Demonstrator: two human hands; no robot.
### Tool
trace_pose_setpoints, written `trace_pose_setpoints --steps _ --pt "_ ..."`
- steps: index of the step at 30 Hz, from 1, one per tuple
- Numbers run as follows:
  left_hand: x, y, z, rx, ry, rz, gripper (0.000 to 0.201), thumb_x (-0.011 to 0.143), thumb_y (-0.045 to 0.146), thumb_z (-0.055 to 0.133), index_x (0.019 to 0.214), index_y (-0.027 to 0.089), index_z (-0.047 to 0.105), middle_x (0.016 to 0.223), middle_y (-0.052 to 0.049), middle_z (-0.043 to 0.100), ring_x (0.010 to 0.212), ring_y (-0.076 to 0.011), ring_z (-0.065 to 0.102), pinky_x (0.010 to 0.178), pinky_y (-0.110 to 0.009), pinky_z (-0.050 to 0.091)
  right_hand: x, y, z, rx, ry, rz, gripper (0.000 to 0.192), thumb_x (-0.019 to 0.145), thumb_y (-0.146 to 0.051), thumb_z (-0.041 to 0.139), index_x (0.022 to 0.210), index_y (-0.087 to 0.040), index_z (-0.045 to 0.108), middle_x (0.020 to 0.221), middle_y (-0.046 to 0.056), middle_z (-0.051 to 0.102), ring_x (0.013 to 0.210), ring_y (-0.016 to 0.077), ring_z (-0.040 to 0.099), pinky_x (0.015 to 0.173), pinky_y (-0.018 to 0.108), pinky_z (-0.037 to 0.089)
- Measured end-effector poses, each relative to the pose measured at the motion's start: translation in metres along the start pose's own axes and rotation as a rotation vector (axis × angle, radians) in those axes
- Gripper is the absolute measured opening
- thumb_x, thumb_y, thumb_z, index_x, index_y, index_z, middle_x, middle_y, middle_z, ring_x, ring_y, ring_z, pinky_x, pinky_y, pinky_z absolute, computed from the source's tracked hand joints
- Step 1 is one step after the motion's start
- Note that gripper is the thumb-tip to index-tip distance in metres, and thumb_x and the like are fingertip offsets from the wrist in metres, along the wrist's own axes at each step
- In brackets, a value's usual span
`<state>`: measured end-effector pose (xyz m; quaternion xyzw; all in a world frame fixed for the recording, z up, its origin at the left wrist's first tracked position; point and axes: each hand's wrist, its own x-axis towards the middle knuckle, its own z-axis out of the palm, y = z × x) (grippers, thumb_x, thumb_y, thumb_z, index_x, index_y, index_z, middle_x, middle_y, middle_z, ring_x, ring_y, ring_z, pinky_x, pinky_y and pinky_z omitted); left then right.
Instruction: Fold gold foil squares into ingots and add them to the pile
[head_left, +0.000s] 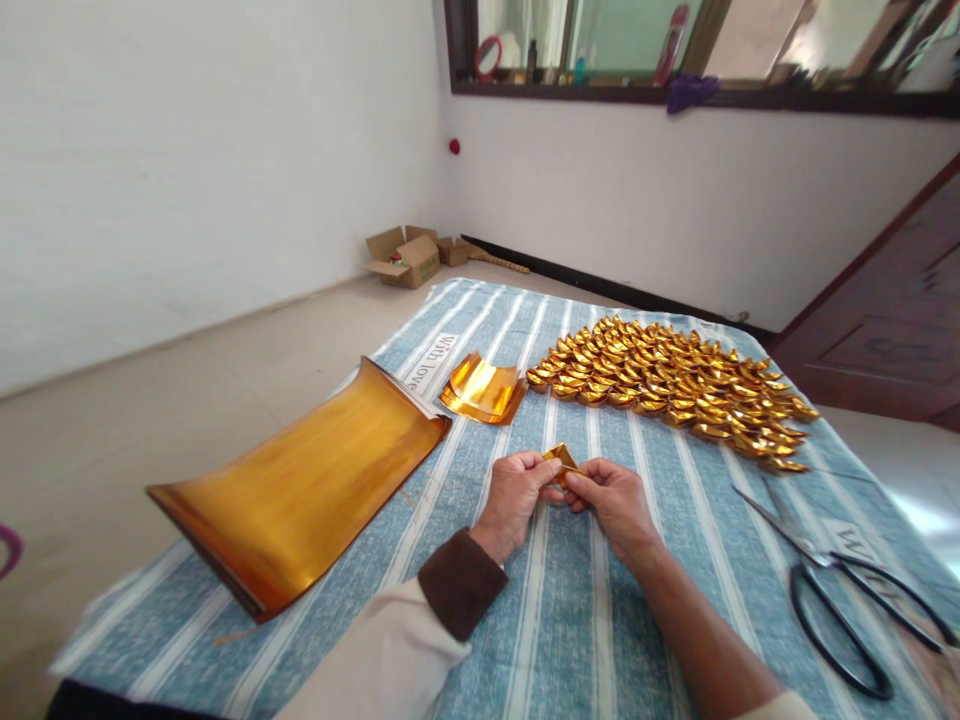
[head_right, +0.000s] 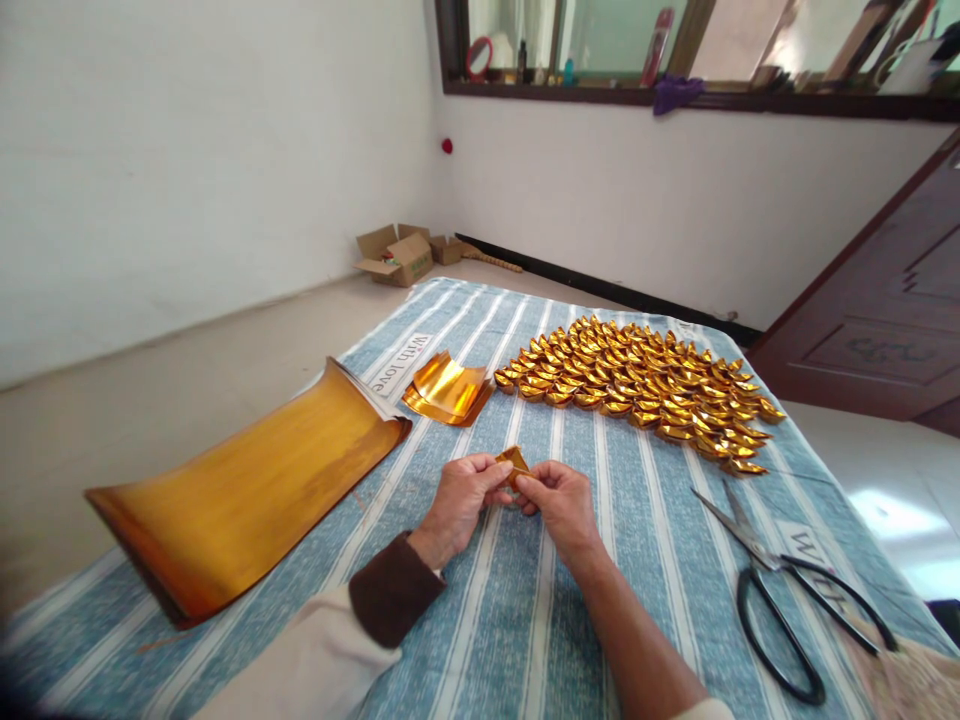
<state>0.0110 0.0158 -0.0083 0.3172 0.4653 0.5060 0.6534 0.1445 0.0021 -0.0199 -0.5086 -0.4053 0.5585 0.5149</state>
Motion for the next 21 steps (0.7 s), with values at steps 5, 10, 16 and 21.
trace_pose_setpoints --steps 5,10,16,21 --pt "0.0003 0.0032 -0.0016 -0.042 -0.042 -0.056 0.018 0.067 0.021 0.077 0.063 0.009 0.064 0.063 -0.003 0.064 0.054 -0.0109 0.062 0.052 -0.020 0.055 0.0001 -0.0013 -0.0003 0.043 -0.004 0.016 0.035 0.058 -0.044 0.084 0.064 -0.015 0.065 0.053 0.000 0.066 0.046 0.0093 0.056 0.048 0.021 0.043" --pt "-0.0005 0.0070 -0.0003 -0.108 -0.092 -0.094 0.014 0.078 0.022 0.069 0.081 0.008 0.068 0.079 -0.010 0.070 0.065 -0.0142 0.067 0.057 -0.022 0.057 0.0011 -0.0014 -0.0014 0.073 0.003 0.024 0.034 0.059 -0.043 0.084 0.066 -0.016 0.065 0.054 0.000 0.066 0.047 0.0093 0.056 0.049 0.021 0.043" --pt "-0.0017 0.0066 0.0007 -0.133 0.027 -0.036 0.013 0.072 0.020 0.075 0.076 0.012 0.065 0.087 -0.010 0.071 0.080 -0.0197 0.069 0.055 -0.022 0.055 0.0022 -0.0012 -0.0031 0.117 0.043 0.037 0.034 0.059 -0.044 0.084 0.067 -0.016 0.065 0.056 0.001 0.067 0.047 0.0098 0.056 0.050 0.022 0.043" --pt "-0.0035 0.0062 -0.0001 -0.072 0.007 -0.023 0.016 0.068 0.022 0.078 0.073 0.011 0.068 0.082 -0.010 0.070 0.081 -0.0194 0.068 0.059 -0.022 0.055 0.0016 0.0011 -0.0017 0.078 0.062 0.014 0.036 0.060 -0.045 0.084 0.068 -0.016 0.065 0.056 0.001 0.067 0.047 0.0096 0.055 0.051 0.022 0.044"
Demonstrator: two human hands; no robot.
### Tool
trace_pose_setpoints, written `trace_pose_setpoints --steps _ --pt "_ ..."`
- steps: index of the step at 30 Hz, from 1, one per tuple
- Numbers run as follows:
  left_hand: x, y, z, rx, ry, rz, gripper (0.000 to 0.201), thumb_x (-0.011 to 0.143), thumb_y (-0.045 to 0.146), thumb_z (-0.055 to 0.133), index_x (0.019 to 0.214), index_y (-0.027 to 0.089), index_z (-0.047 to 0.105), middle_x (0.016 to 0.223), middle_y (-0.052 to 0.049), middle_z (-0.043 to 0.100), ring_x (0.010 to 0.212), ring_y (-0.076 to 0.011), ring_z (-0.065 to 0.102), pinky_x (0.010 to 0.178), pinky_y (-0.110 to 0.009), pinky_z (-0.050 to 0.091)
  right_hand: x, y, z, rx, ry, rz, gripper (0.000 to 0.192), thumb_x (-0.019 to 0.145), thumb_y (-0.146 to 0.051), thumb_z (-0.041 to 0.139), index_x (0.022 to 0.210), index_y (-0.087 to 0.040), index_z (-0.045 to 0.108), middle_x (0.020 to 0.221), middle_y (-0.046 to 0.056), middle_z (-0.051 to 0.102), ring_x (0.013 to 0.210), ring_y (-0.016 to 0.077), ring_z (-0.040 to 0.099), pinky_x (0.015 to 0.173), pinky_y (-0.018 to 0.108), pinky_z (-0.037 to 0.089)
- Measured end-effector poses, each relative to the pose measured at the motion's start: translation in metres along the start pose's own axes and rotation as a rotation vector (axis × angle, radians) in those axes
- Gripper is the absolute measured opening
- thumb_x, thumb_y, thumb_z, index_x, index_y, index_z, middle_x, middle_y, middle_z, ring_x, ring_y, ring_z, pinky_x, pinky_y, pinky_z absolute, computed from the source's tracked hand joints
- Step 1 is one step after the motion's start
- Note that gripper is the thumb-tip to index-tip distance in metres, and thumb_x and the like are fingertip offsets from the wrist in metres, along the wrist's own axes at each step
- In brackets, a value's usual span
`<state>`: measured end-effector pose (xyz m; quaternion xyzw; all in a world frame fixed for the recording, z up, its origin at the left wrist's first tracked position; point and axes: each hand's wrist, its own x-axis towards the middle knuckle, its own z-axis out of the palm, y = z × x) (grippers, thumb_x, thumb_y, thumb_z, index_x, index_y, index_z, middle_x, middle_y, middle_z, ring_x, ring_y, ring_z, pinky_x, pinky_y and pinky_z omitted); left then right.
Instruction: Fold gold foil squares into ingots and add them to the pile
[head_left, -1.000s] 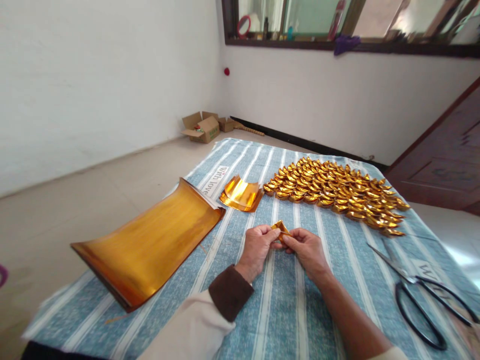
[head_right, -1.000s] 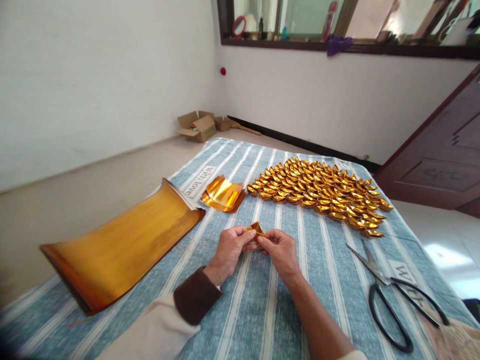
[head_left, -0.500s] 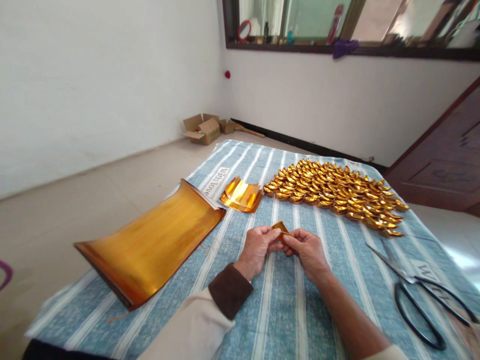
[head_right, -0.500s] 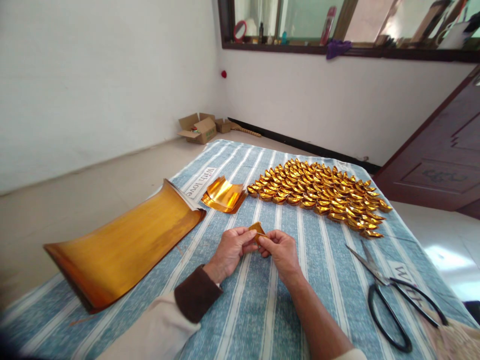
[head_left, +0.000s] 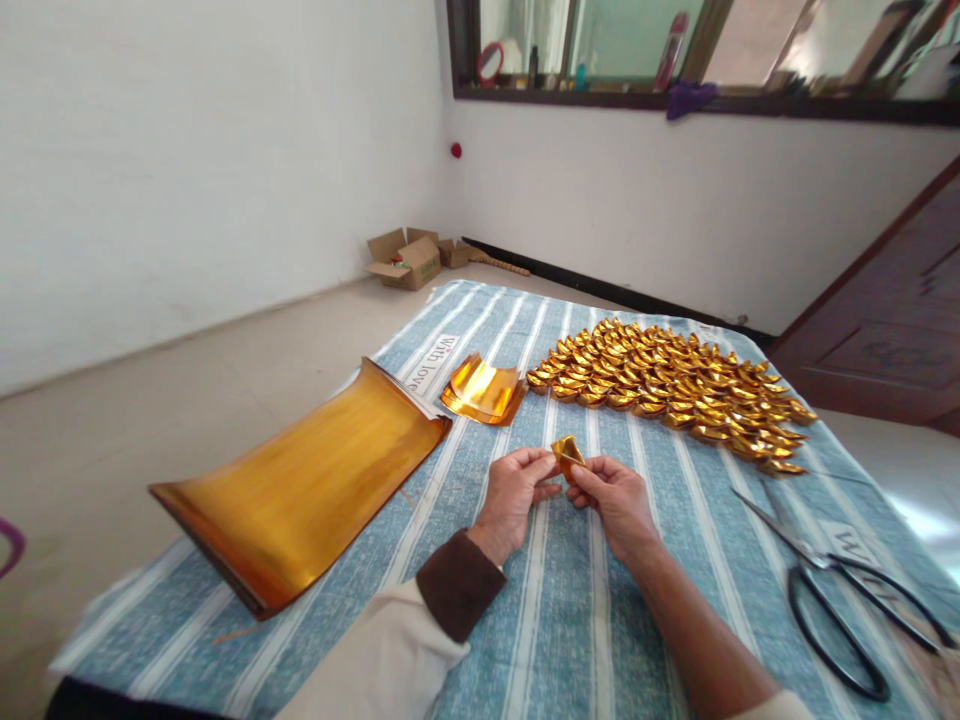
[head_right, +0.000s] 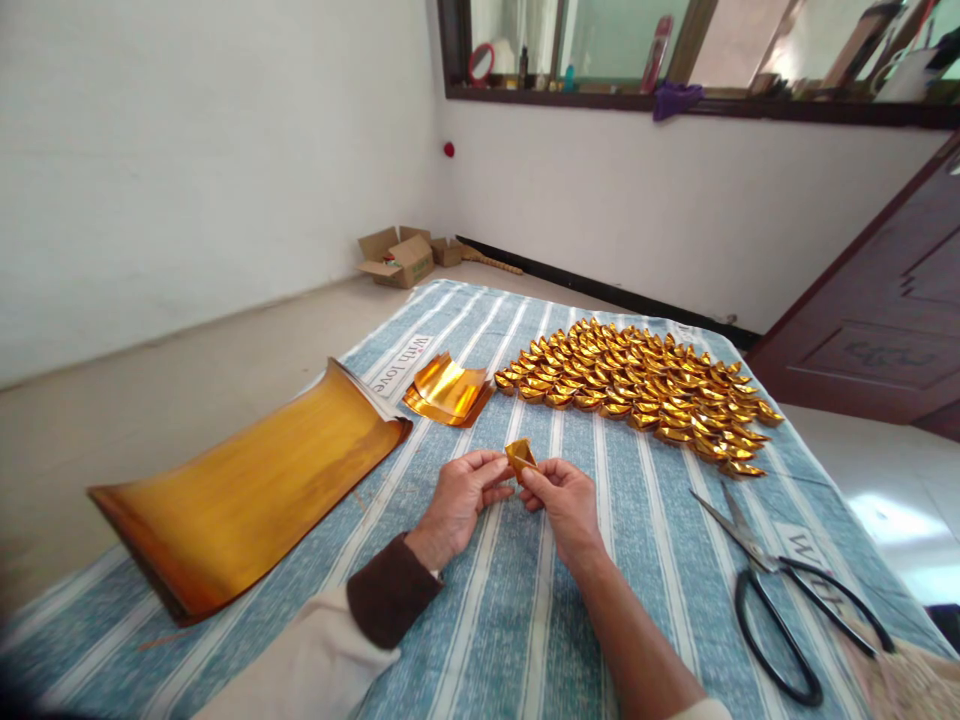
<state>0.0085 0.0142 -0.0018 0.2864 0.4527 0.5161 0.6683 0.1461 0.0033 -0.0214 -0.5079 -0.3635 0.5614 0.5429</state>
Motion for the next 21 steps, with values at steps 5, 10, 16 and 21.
trace_pose_setpoints --steps 5,10,16,21 --pt "0.0004 -0.0015 -0.0006 0.013 0.017 0.016 0.018 0.064 0.024 0.079 0.071 0.011 0.068 0.075 -0.006 0.068 0.068 -0.0143 0.064 0.059 -0.022 0.053 -0.0017 0.0019 0.0015 -0.046 0.006 -0.033 0.036 0.061 -0.047 0.082 0.070 -0.016 0.066 0.057 0.001 0.066 0.049 0.0106 0.056 0.051 0.023 0.044" --pt "0.0004 -0.0019 -0.0007 0.013 0.029 0.019 0.020 0.063 0.025 0.080 0.068 0.011 0.067 0.071 -0.004 0.066 0.061 -0.0120 0.062 0.057 -0.022 0.052 -0.0027 0.0026 0.0030 -0.095 0.007 -0.058 0.036 0.063 -0.049 0.081 0.070 -0.017 0.065 0.057 0.000 0.066 0.049 0.0112 0.056 0.052 0.024 0.045" --pt "0.0003 -0.0011 -0.0005 0.016 0.017 0.008 0.022 0.062 0.027 0.080 0.066 0.011 0.066 0.068 -0.004 0.065 0.060 -0.0122 0.061 0.057 -0.023 0.053 -0.0036 0.0029 0.0039 -0.130 0.011 -0.078 0.037 0.062 -0.051 0.080 0.070 -0.018 0.065 0.057 0.000 0.065 0.050 0.0121 0.056 0.052 0.025 0.045" --pt "0.0005 -0.0005 0.0006 0.015 0.023 0.015 0.023 0.061 0.028 0.081 0.068 0.011 0.067 0.069 -0.004 0.067 0.059 -0.0119 0.061 0.056 -0.022 0.052 -0.0038 0.0032 0.0048 -0.158 -0.006 -0.090 0.037 0.063 -0.051 0.080 0.069 -0.018 0.064 0.058 -0.001 0.065 0.050 0.0123 0.055 0.053 0.026 0.045"
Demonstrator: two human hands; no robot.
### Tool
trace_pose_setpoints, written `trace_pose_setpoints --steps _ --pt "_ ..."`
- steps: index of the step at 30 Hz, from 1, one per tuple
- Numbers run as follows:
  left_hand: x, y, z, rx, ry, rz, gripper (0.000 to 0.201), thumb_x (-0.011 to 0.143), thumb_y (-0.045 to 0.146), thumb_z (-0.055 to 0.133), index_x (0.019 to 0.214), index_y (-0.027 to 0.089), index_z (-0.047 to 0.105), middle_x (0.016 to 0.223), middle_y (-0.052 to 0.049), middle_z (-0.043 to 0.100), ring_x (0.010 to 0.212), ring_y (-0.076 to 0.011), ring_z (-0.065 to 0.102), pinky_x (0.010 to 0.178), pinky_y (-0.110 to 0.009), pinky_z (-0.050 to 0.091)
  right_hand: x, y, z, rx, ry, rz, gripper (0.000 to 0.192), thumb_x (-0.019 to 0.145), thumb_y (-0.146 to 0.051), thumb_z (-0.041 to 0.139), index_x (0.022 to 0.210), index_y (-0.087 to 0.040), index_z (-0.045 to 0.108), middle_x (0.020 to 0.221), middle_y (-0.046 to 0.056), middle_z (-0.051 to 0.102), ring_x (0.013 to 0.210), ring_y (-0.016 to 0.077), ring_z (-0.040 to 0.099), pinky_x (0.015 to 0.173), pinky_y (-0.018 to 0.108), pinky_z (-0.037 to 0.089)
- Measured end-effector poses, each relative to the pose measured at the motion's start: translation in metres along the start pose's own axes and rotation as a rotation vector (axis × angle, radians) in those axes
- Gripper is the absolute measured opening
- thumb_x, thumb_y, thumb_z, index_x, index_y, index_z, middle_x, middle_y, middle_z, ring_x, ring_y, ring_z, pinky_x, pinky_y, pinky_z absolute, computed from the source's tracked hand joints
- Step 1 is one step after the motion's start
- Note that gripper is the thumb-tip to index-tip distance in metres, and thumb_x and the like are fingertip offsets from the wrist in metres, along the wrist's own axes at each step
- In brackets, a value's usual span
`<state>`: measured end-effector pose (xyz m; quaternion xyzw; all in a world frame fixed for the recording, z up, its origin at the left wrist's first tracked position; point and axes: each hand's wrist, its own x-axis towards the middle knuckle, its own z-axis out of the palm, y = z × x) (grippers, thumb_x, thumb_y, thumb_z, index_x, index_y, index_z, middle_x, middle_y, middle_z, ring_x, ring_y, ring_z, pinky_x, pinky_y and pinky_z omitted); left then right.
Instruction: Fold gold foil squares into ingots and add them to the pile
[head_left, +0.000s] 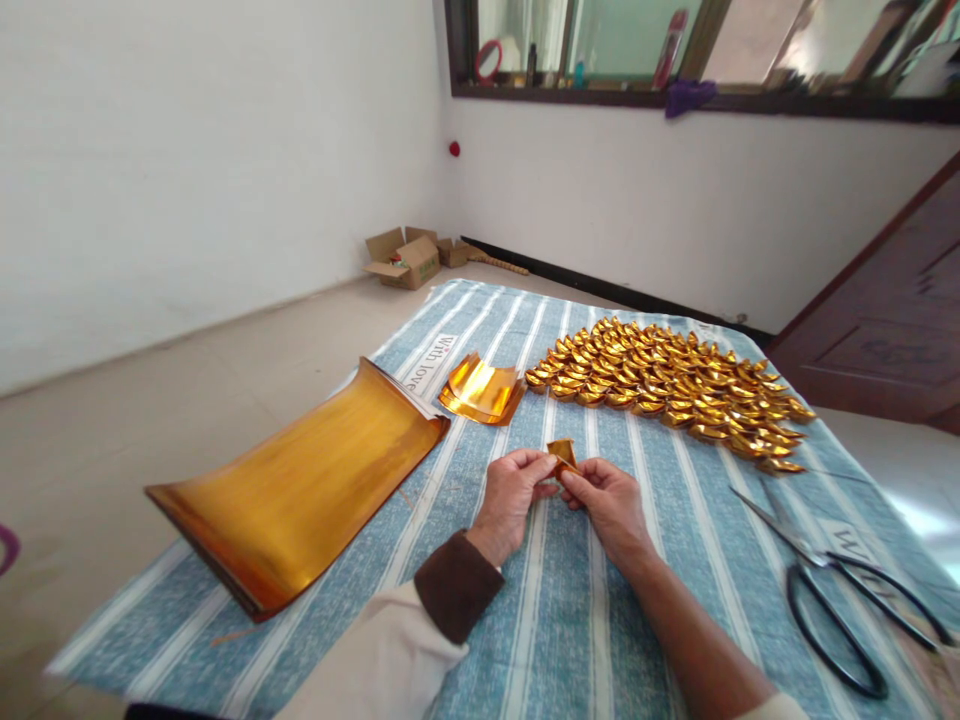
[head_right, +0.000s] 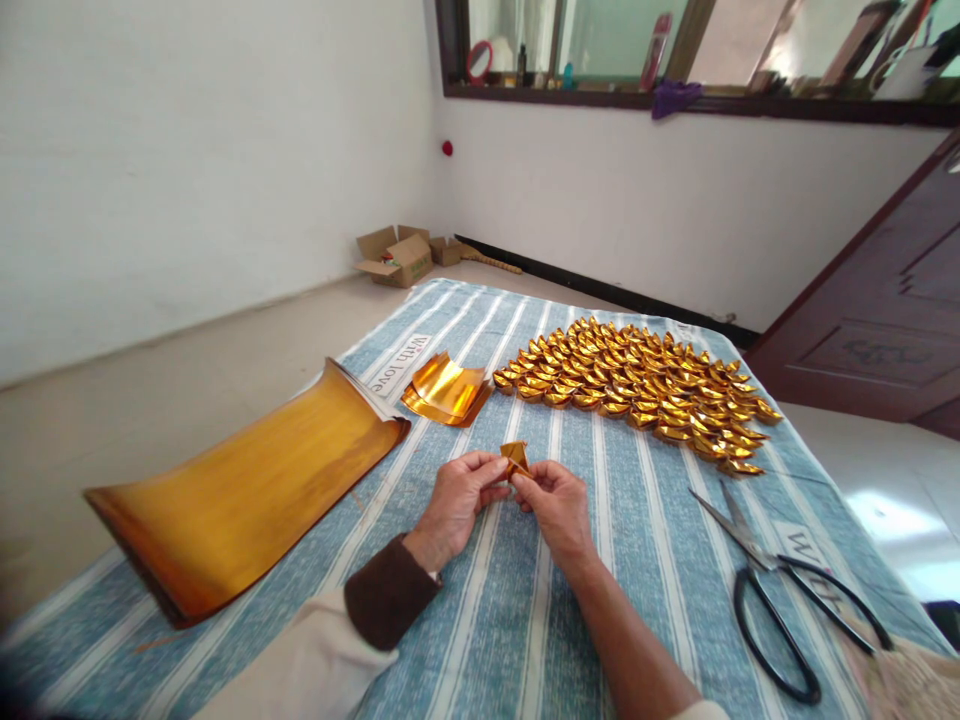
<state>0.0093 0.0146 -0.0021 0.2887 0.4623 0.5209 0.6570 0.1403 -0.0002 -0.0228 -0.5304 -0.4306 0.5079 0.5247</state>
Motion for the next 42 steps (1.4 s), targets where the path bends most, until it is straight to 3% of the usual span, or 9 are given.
trace_pose_setpoints --steps 10,23,36,40,42 --pt "0.0003 -0.0006 0.0009 0.003 -0.020 0.026 0.023 0.058 0.028 0.082 0.068 0.012 0.068 0.070 -0.003 0.068 0.063 -0.0126 0.062 0.059 -0.023 0.052 -0.0011 0.0007 0.0014 -0.108 -0.022 -0.066 0.036 0.064 -0.054 0.077 0.066 -0.020 0.063 0.058 -0.001 0.063 0.053 0.0153 0.054 0.052 0.028 0.041" --pt "0.0010 0.0029 0.0002 -0.037 -0.133 0.004 0.027 0.057 0.031 0.083 0.068 0.011 0.069 0.074 -0.005 0.070 0.066 -0.0132 0.062 0.064 -0.024 0.051 -0.0017 0.0002 0.0009 -0.159 -0.030 -0.095 0.030 0.067 -0.048 0.074 0.065 -0.020 0.062 0.059 -0.001 0.062 0.054 0.0153 0.053 0.054 0.028 0.040" --pt "0.0018 0.0025 -0.0026 0.086 -0.096 0.020 0.026 0.061 0.032 0.081 0.073 0.010 0.073 0.074 -0.007 0.070 0.068 -0.0156 0.064 0.065 -0.025 0.051 -0.0010 0.0023 0.0002 -0.162 -0.024 -0.102 0.030 0.067 -0.048 0.074 0.063 -0.020 0.061 0.056 -0.001 0.061 0.052 0.0141 0.052 0.051 0.027 0.038" --pt "0.0046 0.0003 -0.0042 0.002 -0.106 -0.008 0.028 0.057 0.032 0.084 0.070 0.011 0.072 0.074 -0.006 0.070 0.069 -0.0156 0.063 0.066 -0.026 0.052 -0.0002 0.0022 -0.0020 -0.092 -0.048 -0.114 0.028 0.066 -0.041 0.077 0.078 -0.020 0.064 0.069 0.000 0.066 0.062 0.0161 0.060 0.059 0.028 0.046" --pt "0.0052 -0.0001 -0.0045 -0.014 -0.113 -0.014 0.028 0.056 0.032 0.085 0.067 0.011 0.070 0.074 -0.006 0.070 0.069 -0.0158 0.063 0.066 -0.026 0.052 0.0003 0.0021 -0.0039 -0.067 -0.051 -0.124 0.040 0.064 -0.038 0.079 0.097 -0.021 0.063 0.075 0.000 0.068 0.068 0.0173 0.063 0.063 0.029 0.049"
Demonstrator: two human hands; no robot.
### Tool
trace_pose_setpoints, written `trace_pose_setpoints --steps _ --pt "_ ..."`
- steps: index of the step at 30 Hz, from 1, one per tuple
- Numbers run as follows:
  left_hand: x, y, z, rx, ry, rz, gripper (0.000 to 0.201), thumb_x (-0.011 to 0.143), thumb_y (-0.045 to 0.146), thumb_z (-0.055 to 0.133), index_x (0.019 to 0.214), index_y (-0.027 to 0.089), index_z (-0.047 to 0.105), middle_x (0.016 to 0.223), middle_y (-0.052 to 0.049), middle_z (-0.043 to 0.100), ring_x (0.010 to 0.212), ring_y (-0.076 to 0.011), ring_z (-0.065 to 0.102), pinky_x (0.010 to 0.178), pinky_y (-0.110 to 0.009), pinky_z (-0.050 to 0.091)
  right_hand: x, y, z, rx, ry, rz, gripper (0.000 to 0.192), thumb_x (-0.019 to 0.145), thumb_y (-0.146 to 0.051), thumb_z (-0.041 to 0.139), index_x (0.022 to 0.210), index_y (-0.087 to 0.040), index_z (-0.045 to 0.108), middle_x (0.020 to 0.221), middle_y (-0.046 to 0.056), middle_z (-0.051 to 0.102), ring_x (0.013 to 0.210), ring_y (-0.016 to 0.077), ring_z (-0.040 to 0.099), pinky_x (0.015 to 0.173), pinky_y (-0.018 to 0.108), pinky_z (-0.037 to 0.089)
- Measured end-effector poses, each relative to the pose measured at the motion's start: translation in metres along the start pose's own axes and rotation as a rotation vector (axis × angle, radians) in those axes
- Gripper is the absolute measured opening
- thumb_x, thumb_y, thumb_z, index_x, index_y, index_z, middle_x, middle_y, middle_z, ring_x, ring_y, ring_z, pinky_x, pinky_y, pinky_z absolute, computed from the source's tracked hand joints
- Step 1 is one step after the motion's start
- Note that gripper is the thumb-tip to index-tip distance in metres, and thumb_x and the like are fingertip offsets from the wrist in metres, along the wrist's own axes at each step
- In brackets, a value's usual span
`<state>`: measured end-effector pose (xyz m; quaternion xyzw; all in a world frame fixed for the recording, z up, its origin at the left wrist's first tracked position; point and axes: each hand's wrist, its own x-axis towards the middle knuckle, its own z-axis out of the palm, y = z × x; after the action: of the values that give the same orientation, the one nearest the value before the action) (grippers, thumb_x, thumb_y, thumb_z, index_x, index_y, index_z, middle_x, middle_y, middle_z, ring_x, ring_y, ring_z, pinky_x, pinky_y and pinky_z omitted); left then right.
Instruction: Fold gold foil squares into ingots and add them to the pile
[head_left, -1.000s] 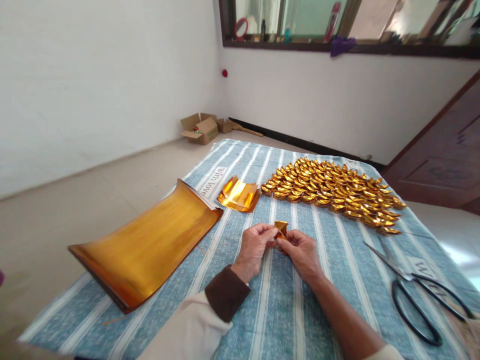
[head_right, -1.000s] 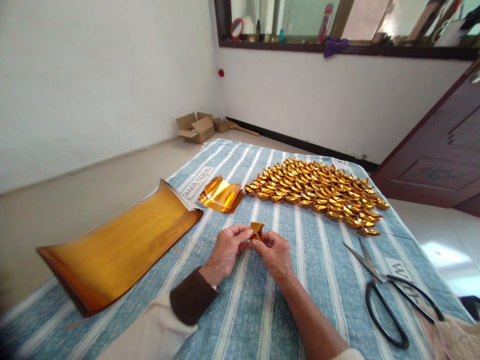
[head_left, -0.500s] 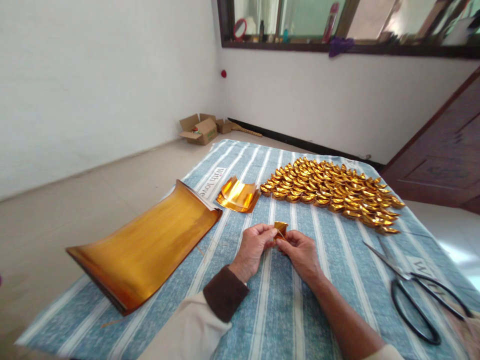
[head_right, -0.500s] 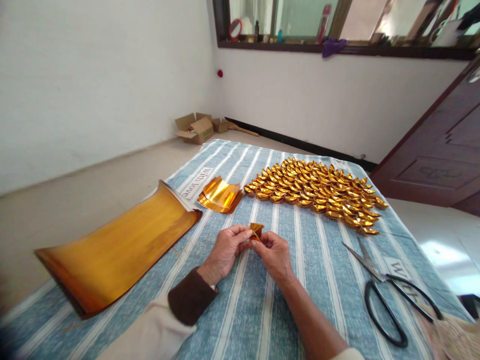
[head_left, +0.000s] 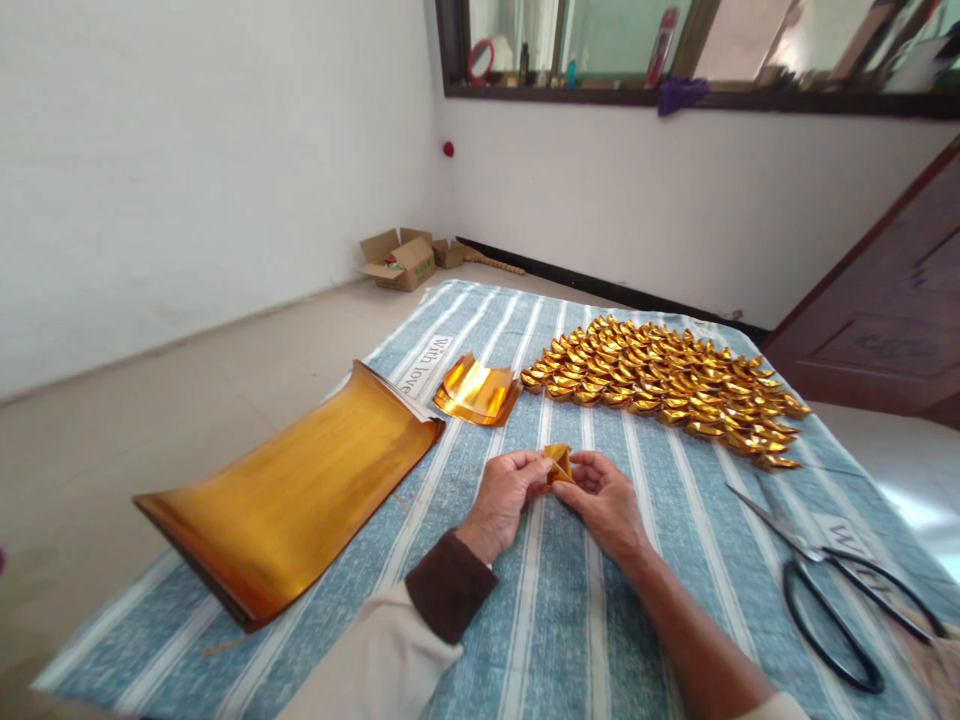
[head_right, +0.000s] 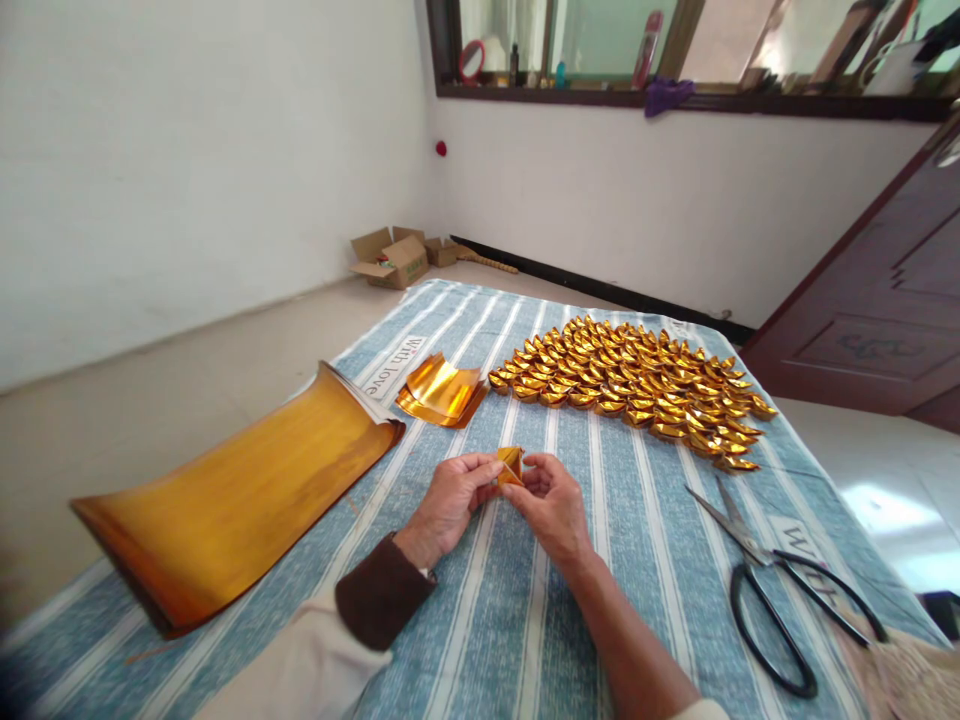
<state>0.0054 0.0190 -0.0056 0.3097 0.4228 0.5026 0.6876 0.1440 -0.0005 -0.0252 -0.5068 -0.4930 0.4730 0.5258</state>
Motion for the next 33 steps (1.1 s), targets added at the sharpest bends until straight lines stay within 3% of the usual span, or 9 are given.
trace_pose_setpoints --steps 3,5,10,14,23,29,33 --pt "-0.001 0.001 0.000 -0.010 -0.020 -0.012 0.026 0.056 0.030 0.084 0.064 0.011 0.069 0.075 -0.008 0.070 0.069 -0.0164 0.064 0.067 -0.027 0.052 0.000 0.000 -0.003 -0.010 -0.028 -0.025 0.068 0.065 -0.035 0.080 0.126 -0.023 0.052 0.083 0.000 0.069 0.073 0.0179 0.065 0.063 0.028 0.050" --pt "-0.002 0.003 0.001 -0.022 -0.049 -0.030 0.025 0.057 0.028 0.084 0.066 0.010 0.070 0.077 -0.009 0.072 0.070 -0.0174 0.066 0.068 -0.027 0.052 0.000 -0.001 -0.004 -0.041 -0.059 -0.036 0.074 0.065 -0.034 0.080 0.132 -0.024 0.048 0.090 0.001 0.069 0.075 0.0175 0.064 0.062 0.028 0.050" --pt "-0.003 0.007 0.002 -0.060 -0.125 -0.056 0.023 0.058 0.025 0.083 0.070 0.008 0.071 0.086 -0.012 0.073 0.074 -0.0190 0.068 0.072 -0.028 0.053 -0.001 -0.004 -0.006 -0.109 -0.093 -0.071 0.061 0.067 -0.031 0.078 0.124 -0.024 0.057 0.089 0.001 0.069 0.072 0.0164 0.064 0.064 0.029 0.051" --pt "-0.003 0.007 0.002 -0.076 -0.113 -0.055 0.021 0.059 0.022 0.083 0.067 0.007 0.071 0.093 -0.014 0.072 0.078 -0.0200 0.068 0.073 -0.028 0.053 0.000 0.001 -0.005 -0.093 -0.099 -0.090 0.059 0.068 -0.032 0.077 0.122 -0.023 0.056 0.082 -0.001 0.067 0.069 0.0160 0.063 0.063 0.029 0.050" --pt "-0.002 0.004 0.000 -0.143 -0.089 -0.176 0.010 0.067 0.012 0.077 0.073 0.006 0.072 0.079 -0.012 0.073 0.069 -0.0163 0.067 0.065 -0.024 0.052 0.000 0.005 -0.007 -0.126 -0.094 -0.140 0.060 0.071 -0.033 0.075 0.123 -0.018 0.051 0.073 -0.003 0.065 0.063 0.0142 0.059 0.060 0.027 0.047" --pt "-0.003 0.005 0.003 -0.107 -0.110 -0.134 0.008 0.070 0.007 0.072 0.077 0.006 0.073 0.078 -0.011 0.073 0.068 -0.0150 0.067 0.066 -0.022 0.053 0.001 0.005 -0.008 -0.186 -0.074 -0.157 0.059 0.072 -0.034 0.073 0.124 -0.016 0.051 0.066 -0.005 0.062 0.059 0.0132 0.056 0.059 0.027 0.046" --pt "-0.004 0.005 0.001 -0.104 -0.105 -0.191 0.004 0.069 0.005 0.072 0.073 0.006 0.072 0.072 -0.009 0.072 0.064 -0.0138 0.066 0.065 -0.021 0.053 0.001 0.007 -0.008 -0.223 -0.076 -0.163 0.058 0.073 -0.036 0.072 0.123 -0.016 0.052 0.070 -0.003 0.065 0.060 0.0138 0.057 0.060 0.028 0.047"
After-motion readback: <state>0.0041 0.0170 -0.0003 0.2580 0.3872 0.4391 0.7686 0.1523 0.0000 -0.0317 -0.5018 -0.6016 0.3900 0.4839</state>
